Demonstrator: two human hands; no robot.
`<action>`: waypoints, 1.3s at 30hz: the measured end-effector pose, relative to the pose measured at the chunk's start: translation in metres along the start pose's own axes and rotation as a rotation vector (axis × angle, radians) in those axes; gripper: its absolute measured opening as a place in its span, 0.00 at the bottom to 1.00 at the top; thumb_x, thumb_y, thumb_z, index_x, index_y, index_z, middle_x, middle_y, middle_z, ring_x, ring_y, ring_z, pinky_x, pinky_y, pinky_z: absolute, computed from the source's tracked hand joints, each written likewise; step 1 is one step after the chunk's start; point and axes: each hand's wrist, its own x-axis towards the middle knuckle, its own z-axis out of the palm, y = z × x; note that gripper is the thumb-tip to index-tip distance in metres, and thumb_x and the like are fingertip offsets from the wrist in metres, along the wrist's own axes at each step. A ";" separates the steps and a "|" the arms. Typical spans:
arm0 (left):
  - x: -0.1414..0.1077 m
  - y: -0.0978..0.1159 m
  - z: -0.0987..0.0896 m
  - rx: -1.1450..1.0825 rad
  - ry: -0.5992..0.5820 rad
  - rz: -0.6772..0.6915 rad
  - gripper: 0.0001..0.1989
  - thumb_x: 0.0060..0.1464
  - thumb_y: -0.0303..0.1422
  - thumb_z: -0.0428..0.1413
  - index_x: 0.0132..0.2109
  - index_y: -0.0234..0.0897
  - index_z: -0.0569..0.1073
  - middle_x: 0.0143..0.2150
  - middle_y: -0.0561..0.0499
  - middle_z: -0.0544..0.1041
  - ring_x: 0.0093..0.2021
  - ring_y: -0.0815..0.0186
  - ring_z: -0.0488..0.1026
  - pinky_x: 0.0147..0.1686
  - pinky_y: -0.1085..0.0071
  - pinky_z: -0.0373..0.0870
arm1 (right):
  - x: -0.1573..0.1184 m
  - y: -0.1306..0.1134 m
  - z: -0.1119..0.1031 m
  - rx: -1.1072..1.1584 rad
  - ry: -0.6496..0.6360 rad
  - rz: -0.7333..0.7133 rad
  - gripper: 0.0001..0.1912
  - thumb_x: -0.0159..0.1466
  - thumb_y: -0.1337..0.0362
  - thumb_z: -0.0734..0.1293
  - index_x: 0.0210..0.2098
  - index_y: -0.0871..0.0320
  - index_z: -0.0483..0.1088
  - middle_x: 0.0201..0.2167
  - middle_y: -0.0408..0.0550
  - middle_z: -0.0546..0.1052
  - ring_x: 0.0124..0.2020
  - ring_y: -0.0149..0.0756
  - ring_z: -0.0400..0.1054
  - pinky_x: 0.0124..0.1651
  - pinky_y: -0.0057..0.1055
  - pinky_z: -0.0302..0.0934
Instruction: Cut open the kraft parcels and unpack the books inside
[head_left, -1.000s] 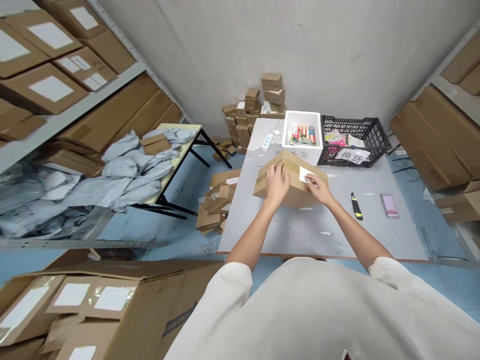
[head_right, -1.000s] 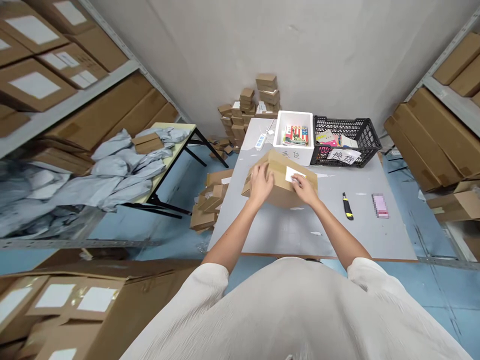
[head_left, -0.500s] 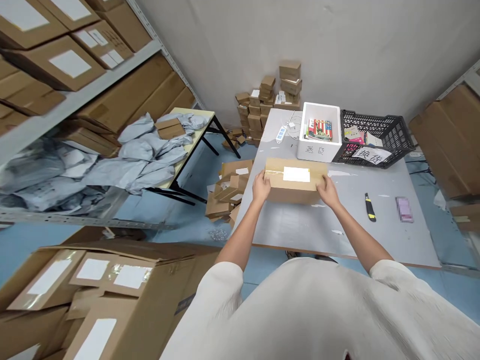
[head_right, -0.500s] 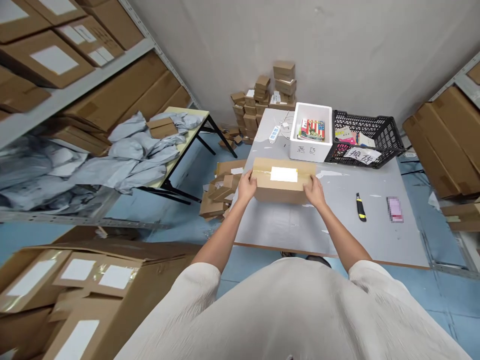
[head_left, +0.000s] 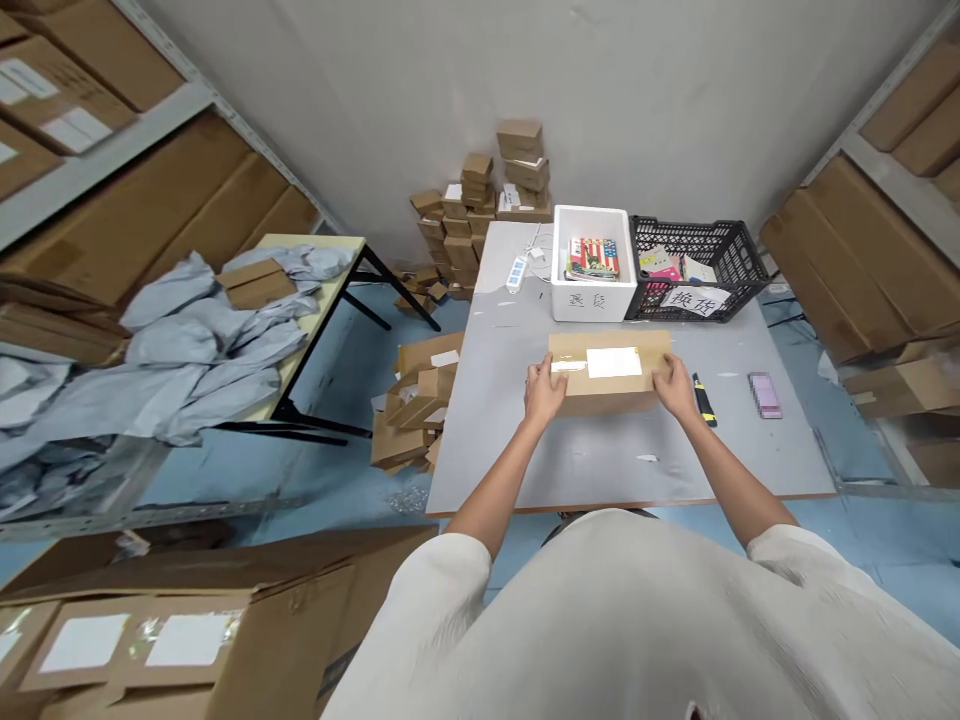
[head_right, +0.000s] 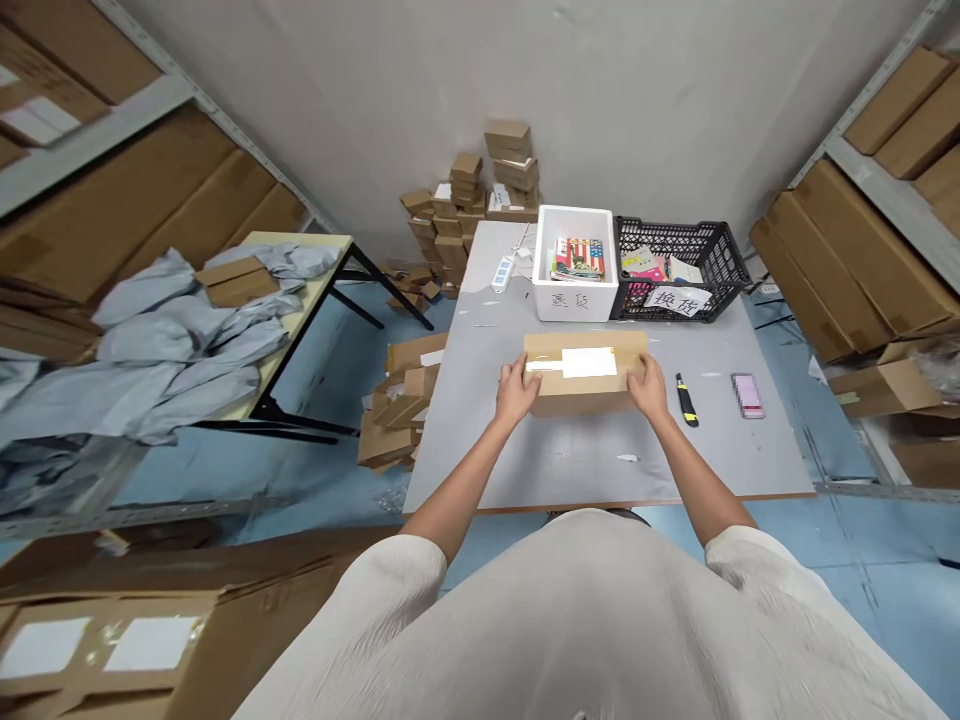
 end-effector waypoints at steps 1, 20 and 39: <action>0.000 0.005 0.006 0.003 -0.012 0.008 0.35 0.70 0.43 0.57 0.80 0.46 0.63 0.65 0.37 0.71 0.64 0.43 0.74 0.64 0.50 0.74 | 0.000 0.006 -0.006 -0.001 0.014 0.011 0.33 0.68 0.51 0.66 0.70 0.56 0.68 0.69 0.63 0.74 0.71 0.60 0.66 0.76 0.61 0.59; 0.007 0.019 0.061 -0.163 0.072 0.022 0.34 0.71 0.47 0.57 0.79 0.46 0.65 0.67 0.38 0.69 0.73 0.48 0.68 0.76 0.49 0.64 | 0.016 0.134 -0.078 0.358 0.005 0.298 0.24 0.69 0.47 0.67 0.54 0.57 0.78 0.53 0.59 0.85 0.54 0.49 0.80 0.64 0.50 0.72; -0.004 0.023 0.057 -0.062 0.138 -0.018 0.35 0.74 0.54 0.52 0.79 0.45 0.64 0.70 0.36 0.70 0.76 0.50 0.65 0.77 0.50 0.64 | 0.007 0.234 -0.039 -0.279 -0.308 0.487 0.16 0.64 0.59 0.75 0.49 0.56 0.75 0.55 0.60 0.77 0.57 0.53 0.74 0.61 0.45 0.69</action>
